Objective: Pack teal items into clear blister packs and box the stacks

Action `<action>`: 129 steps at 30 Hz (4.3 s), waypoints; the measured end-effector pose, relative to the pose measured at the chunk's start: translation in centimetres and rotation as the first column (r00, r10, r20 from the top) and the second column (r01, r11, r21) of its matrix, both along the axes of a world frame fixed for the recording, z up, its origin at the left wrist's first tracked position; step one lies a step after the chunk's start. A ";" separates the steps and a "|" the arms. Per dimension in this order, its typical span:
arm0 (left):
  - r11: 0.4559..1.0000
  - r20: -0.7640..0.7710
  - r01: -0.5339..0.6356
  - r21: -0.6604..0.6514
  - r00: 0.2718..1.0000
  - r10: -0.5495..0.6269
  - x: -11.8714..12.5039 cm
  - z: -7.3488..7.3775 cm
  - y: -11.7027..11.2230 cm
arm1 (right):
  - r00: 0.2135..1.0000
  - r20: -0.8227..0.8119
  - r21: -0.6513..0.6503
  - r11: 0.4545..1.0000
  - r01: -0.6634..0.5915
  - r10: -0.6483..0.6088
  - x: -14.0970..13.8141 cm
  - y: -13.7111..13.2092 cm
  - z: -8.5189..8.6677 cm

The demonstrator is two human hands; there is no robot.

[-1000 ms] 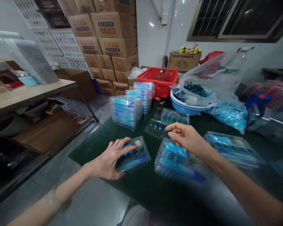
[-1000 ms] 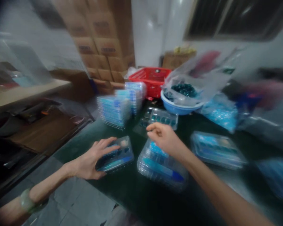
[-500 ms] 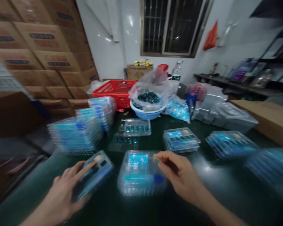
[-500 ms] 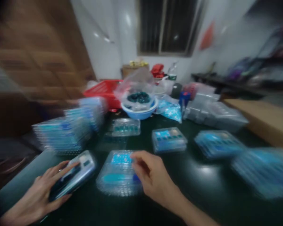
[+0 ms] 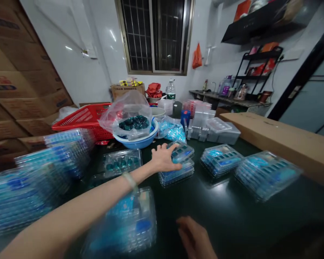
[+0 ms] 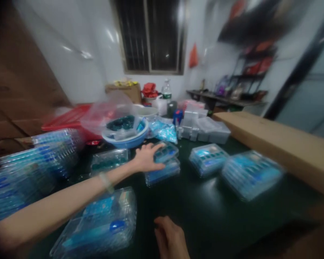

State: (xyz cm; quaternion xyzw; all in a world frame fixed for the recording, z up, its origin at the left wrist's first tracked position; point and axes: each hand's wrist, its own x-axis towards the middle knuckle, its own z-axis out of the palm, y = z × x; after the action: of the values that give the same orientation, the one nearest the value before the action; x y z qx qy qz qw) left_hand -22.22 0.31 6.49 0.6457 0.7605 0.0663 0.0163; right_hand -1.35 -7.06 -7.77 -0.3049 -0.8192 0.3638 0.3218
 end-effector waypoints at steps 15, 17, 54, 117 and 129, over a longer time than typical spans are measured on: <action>0.925 0.197 0.285 -0.253 0.951 -0.239 -2.6 2.4 -14.2 | 0.950 -0.074 -0.094 0.947 -0.308 0.302 -1.2 0.5 3.9; 0.920 0.149 0.234 -0.314 0.969 -0.196 -2.9 1.3 -17.3 | 0.931 -0.081 -0.087 0.928 -0.364 0.357 -2.1 0.2 4.9; 0.822 0.011 -0.566 -0.064 0.823 0.568 -7.9 -7.3 -39.8 | 0.352 0.882 0.203 0.423 -0.883 0.313 -30.3 -4.7 8.4; 0.743 -0.141 -0.663 -0.091 0.747 0.649 -5.8 -6.1 -42.0 | 0.313 0.558 0.280 0.181 -0.943 0.769 -31.1 -16.2 7.8; 0.831 -0.177 -0.555 0.033 0.815 0.552 -6.7 -9.0 -40.5 | 0.433 0.278 0.378 0.317 -0.870 0.857 -20.7 -9.5 12.9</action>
State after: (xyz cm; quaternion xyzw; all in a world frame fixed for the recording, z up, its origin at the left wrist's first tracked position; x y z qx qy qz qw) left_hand -28.88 -40.19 -2.53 0.4001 0.9141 0.0023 -0.0656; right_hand -22.03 -16.58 5.08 0.2614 -0.9190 0.2648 0.1303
